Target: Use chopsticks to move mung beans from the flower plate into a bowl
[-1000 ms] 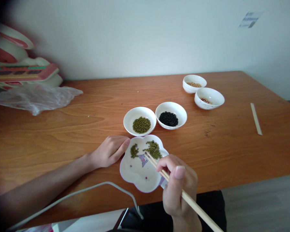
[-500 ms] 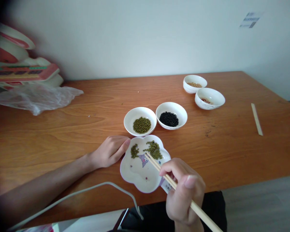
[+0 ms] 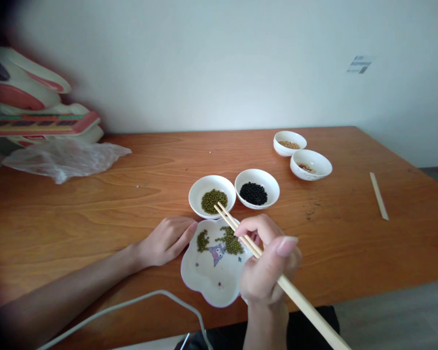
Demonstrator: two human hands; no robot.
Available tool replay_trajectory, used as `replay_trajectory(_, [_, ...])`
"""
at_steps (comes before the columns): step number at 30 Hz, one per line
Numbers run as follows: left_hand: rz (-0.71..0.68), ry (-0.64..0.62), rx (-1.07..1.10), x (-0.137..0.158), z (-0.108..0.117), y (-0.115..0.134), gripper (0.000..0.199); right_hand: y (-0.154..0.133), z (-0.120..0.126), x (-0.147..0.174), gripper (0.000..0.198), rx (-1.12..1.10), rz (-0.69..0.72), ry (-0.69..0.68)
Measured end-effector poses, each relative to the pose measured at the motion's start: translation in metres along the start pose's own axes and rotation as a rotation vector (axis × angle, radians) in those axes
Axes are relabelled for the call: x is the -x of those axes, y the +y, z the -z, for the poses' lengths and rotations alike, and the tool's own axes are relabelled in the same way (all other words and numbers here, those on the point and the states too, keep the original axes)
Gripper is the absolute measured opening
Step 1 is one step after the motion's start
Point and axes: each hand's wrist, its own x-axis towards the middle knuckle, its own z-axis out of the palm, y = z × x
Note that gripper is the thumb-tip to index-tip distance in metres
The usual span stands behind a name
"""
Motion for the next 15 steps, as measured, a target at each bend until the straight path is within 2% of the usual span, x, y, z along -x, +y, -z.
replay_trajectory(3, [-0.010,-0.004,0.000,0.000,0.001,0.001,0.040,0.005,0.009,0.001,0.087,-0.028,0.031,0.013])
replay_trajectory(6, [-0.004,-0.004,-0.002,0.000,0.002,0.001,0.041,0.009,0.025,0.012,0.090,-0.010,-0.006,0.013])
replay_trajectory(7, [-0.002,-0.004,-0.003,0.000,0.002,0.002,0.041,0.011,0.030,0.017,0.090,0.001,-0.004,-0.005])
replay_trajectory(9, [0.002,-0.004,-0.004,0.000,0.002,0.002,0.042,0.014,0.035,0.027,0.093,-0.005,0.046,-0.160])
replay_trajectory(10, [0.004,-0.005,-0.004,-0.001,0.002,0.002,0.042,0.015,0.036,0.031,0.095,0.006,0.017,-0.223])
replay_trajectory(12, [0.009,-0.007,-0.001,-0.001,0.002,0.003,0.043,0.017,0.033,0.039,0.094,0.039,-0.131,-0.179])
replay_trajectory(15, [0.014,-0.013,0.006,-0.001,0.001,0.002,0.042,0.017,0.026,0.044,0.091,0.020,-0.230,-0.200])
